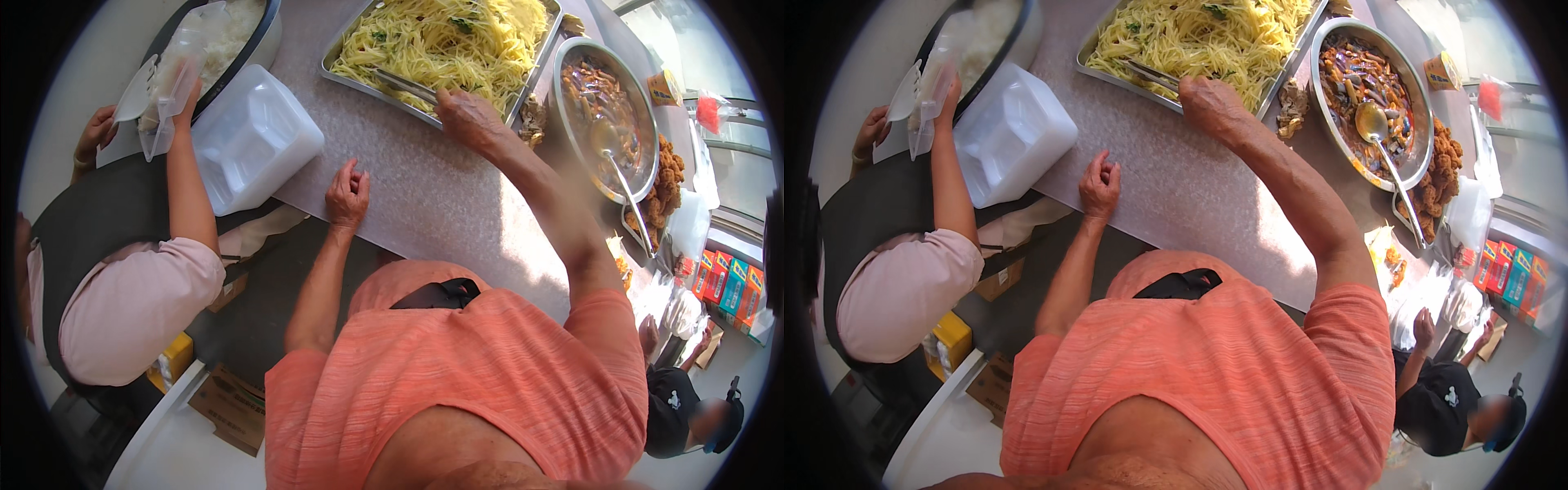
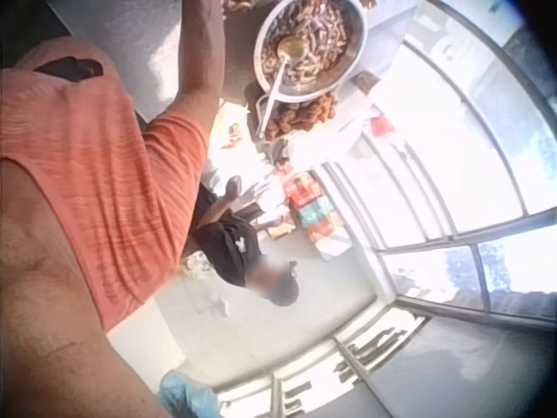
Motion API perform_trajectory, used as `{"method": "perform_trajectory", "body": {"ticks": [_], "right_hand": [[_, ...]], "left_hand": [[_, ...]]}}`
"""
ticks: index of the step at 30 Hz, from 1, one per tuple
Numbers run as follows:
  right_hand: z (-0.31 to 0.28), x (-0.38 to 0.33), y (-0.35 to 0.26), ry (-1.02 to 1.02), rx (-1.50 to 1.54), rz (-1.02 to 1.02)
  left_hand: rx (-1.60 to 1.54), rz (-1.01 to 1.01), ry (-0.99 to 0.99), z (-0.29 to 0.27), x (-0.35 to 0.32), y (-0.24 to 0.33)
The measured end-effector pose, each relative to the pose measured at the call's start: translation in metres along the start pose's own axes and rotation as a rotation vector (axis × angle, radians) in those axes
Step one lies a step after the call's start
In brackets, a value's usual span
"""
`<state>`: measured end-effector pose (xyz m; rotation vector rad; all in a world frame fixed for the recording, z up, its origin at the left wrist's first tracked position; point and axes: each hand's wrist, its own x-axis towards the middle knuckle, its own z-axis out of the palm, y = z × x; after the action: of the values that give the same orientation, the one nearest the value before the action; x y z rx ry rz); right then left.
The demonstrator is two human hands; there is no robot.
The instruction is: The person assembles takeout meals by scooping rice into plastic containers, adding noodles and a meat dish with sauce using tongs and a ladle, and placing fried chicken pieces into the containers. The process is repeated for multiple containers on a stainless steel counter.
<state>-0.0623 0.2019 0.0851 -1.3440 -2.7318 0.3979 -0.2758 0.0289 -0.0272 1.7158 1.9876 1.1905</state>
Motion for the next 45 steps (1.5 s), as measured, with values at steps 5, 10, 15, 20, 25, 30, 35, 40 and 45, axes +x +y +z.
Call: {"method": "perform_trajectory", "body": {"ticks": [5,10,15,20,25,30,35,40,45], "right_hand": [[-0.002,0.001,0.038,0.039,-0.066,0.196],[-0.042,-0.042,0.060,0.068,0.085,0.438],[-0.017,-0.057,0.082,0.168,0.063,0.556],[-0.020,-0.039,0.048,0.056,0.134,0.372],[-0.069,-0.075,0.037,-0.062,0.053,0.256],[-0.047,-0.082,0.047,-0.183,-0.189,0.136],[-0.043,-0.051,0.075,0.068,-0.232,0.260],[-0.050,-0.073,0.081,-0.071,-0.062,0.571],[-0.019,-0.068,0.065,-0.013,0.487,0.654]], "left_hand": [[-0.023,-0.008,0.025,0.002,-0.003,-0.005],[-0.041,-0.040,0.008,0.000,-0.004,-0.001],[-0.029,-0.021,0.002,0.001,-0.001,0.000],[-0.017,0.018,0.028,0.001,-0.004,-0.006],[-0.025,-0.016,0.004,0.000,-0.004,-0.004],[-0.022,0.001,-0.002,0.002,-0.002,-0.003],[-0.021,0.013,0.022,0.004,-0.003,-0.007],[-0.020,-0.030,-0.010,0.000,-0.003,-0.006],[-0.007,0.000,-0.019,0.001,-0.002,-0.005]]}}
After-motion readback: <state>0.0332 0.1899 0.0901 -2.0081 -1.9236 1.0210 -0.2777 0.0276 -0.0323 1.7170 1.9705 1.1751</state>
